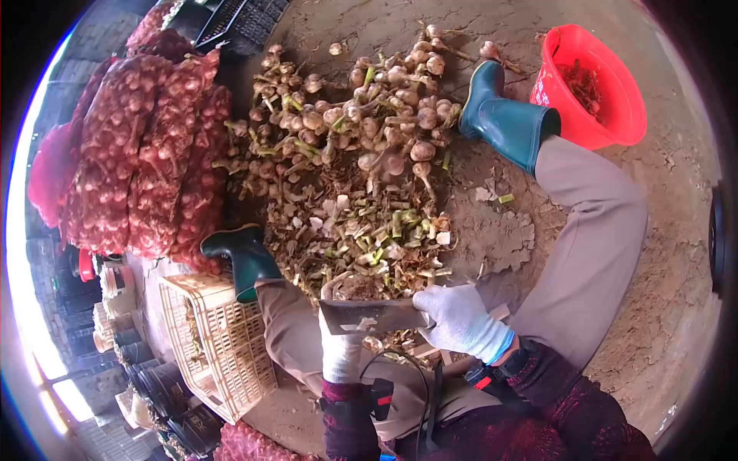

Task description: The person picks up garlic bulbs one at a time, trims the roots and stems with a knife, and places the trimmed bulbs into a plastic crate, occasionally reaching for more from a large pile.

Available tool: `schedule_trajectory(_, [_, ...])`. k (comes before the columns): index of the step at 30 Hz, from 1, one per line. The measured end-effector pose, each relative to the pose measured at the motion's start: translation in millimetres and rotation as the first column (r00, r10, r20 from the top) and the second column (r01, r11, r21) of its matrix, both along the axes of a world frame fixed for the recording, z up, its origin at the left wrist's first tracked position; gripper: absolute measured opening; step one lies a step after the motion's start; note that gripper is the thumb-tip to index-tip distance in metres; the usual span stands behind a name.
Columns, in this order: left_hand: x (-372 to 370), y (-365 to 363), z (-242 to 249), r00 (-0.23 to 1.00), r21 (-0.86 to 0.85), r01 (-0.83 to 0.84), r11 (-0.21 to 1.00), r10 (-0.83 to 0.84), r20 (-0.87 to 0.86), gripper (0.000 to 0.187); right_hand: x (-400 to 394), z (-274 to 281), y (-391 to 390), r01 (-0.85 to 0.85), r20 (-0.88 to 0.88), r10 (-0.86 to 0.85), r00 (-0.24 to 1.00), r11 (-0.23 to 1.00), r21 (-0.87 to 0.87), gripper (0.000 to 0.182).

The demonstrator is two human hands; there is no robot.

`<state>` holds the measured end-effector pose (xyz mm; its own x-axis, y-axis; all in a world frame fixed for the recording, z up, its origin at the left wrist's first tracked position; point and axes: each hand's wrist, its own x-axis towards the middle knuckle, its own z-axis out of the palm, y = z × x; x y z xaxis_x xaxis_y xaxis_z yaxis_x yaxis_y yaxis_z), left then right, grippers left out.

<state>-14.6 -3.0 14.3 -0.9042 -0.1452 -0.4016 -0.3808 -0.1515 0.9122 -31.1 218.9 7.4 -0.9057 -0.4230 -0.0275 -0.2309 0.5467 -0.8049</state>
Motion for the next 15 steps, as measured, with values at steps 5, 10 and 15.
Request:
schedule_trajectory(5, [10.3,8.7,36.6,0.991,-0.093,0.058,0.994,-0.068,-0.116,0.085,9.2,11.3,-9.7,-0.085,-0.018,0.086,0.996,0.996,0.027,0.015])
schedule_trajectory(10, [10.5,8.9,4.7,0.98,-0.005,-0.199,0.98,0.199,-0.02,0.063,11.7,-25.0,-21.6,-0.068,0.05,0.068,0.996,0.998,0.017,0.02])
schedule_trajectory(15, [16.3,-5.5,-50.4,0.993,-0.499,-0.093,0.862,0.044,-0.109,0.059,9.0,-58.4,-18.9,-0.035,0.156,0.033,0.987,0.999,0.01,0.017])
